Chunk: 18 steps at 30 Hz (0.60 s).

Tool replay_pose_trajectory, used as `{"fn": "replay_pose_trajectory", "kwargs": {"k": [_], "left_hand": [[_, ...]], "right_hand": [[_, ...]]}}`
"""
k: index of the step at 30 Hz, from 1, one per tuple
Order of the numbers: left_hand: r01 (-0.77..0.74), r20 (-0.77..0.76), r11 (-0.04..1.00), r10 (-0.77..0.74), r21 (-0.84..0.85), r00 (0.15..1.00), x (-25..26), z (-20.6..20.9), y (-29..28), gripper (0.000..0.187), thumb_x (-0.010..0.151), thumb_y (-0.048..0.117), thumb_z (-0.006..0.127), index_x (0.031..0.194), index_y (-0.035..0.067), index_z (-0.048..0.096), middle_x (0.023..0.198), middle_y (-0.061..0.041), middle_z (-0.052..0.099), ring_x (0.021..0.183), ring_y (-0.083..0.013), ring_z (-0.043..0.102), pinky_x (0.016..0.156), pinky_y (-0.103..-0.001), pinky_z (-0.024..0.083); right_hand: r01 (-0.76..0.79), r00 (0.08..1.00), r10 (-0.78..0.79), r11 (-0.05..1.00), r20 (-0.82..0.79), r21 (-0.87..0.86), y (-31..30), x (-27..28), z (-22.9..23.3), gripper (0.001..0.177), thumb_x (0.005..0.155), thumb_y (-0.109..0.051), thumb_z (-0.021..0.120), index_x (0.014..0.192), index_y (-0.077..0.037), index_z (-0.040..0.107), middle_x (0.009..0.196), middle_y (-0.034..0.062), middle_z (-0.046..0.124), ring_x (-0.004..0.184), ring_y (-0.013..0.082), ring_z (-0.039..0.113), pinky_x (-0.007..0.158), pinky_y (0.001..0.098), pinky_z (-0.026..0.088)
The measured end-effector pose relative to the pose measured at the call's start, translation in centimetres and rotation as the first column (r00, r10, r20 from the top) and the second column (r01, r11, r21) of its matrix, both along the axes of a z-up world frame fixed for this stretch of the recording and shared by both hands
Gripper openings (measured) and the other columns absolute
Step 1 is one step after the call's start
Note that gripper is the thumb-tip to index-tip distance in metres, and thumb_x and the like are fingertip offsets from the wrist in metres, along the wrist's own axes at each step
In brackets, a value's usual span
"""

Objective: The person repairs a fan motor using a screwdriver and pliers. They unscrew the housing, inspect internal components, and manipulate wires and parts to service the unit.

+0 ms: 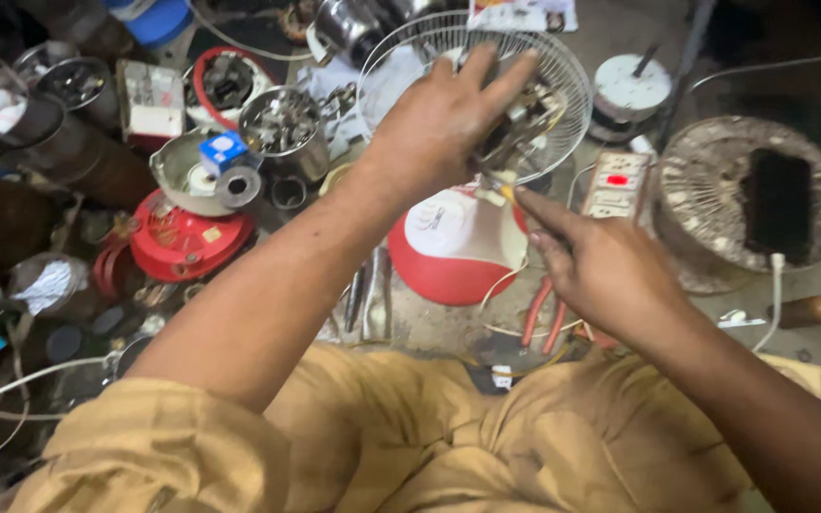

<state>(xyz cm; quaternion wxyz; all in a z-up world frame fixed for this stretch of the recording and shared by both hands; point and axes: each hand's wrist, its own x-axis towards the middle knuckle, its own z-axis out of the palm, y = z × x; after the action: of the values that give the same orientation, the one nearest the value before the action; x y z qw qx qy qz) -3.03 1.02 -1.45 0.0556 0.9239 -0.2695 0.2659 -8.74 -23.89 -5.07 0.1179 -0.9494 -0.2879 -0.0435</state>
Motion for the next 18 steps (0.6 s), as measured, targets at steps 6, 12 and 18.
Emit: {"fn": "replay_pose_trajectory", "kwargs": {"k": [6,12,18], "left_hand": [[-0.024,-0.049,0.999,0.022,-0.031,0.999,-0.7,0.4,-0.1,0.098,0.067,0.012,0.085,0.153,0.014,0.040,0.134,-0.021,0.052,0.101,-0.0458,0.063,0.075,-0.049,0.059],[-0.047,-0.109,0.999,0.046,-0.014,0.993,-1.0,1.3,-0.4,0.098,0.065,0.015,0.087,0.151,0.014,0.040,0.131,-0.020,0.053,0.100,-0.0463,0.063,0.073,-0.051,0.059],[-0.090,-0.125,0.995,0.095,0.041,0.988,-1.3,1.2,-0.6,0.099,0.065,0.014,0.084,0.152,0.013,0.037,0.130,-0.020,0.053,0.100,-0.0436,0.064,0.075,-0.049,0.060]], "right_hand": [[0.678,0.308,0.435,0.523,-0.846,0.516,-1.5,2.7,-0.6,0.052,0.094,-0.018,0.063,0.146,-0.012,0.060,0.085,0.0098,0.072,0.048,0.0090,0.051,0.040,0.0252,0.037],[-0.201,0.875,0.112,0.969,0.471,0.143,-0.1,1.1,-4.1,0.057,0.096,-0.029,0.069,0.152,-0.026,0.054,0.086,-0.0029,0.068,0.059,0.0056,0.061,0.055,0.0211,0.048],[0.660,0.405,0.365,0.517,-0.838,0.544,-0.9,2.5,-3.2,0.050,0.091,-0.024,0.066,0.139,-0.012,0.067,0.080,0.0077,0.072,0.050,0.0152,0.050,0.044,0.0303,0.039]]}}
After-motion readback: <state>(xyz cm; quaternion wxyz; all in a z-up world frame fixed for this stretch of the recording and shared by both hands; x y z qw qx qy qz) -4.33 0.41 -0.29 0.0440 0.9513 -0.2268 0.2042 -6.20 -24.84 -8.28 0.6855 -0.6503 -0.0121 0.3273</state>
